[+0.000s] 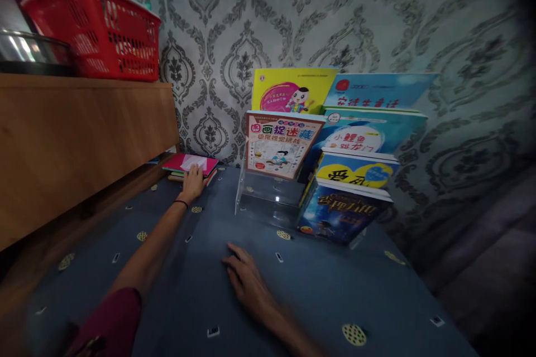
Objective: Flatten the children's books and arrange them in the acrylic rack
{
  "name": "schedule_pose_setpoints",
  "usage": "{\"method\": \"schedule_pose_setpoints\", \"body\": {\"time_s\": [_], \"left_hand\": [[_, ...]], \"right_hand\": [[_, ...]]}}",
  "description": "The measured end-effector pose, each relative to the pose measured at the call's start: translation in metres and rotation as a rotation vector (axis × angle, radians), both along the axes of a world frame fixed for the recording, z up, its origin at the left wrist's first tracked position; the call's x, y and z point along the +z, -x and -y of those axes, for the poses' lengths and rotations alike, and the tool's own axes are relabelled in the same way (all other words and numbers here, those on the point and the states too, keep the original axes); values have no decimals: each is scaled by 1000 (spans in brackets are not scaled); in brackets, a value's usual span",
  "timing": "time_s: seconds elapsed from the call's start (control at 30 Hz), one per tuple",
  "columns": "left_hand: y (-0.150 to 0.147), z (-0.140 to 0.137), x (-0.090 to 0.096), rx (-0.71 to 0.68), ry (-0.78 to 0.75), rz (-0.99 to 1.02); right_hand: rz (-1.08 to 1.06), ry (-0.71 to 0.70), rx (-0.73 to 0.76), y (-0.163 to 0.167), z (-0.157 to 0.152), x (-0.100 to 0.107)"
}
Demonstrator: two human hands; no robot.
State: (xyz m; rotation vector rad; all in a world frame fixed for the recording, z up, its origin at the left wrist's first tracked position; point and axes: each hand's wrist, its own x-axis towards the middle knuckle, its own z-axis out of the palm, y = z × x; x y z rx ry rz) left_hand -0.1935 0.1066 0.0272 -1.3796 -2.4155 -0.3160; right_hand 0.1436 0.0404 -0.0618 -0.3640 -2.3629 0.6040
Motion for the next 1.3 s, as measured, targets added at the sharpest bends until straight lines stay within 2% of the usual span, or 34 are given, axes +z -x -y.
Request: {"method": "schedule_pose_setpoints", "body": {"time_s": [0.3,0.5,0.63,0.8,0.93,1.1,1.3], "left_hand": [[3,-4,15,-30,66,-18],[-1,2,24,-69,108,-49],[-4,17,26,-116,131,-89],[-15,54,18,-193,165,-156],[-35,96,2,-274,209,-189],[-72,152,-19,-355,284,-207],[-130,200,-27,-444,305,-214]], "right_hand": [[-105,-147,29,-2,-5,-8],[-114,-150,35,-3,-4,-5],[-57,-109,51,-4,-3,1],[20,-41,39,-3,-1,7],[26,-14,44,-2,-1,8],[64,60,33,1,-2,10],[-28,109,3,3,6,26]]}}
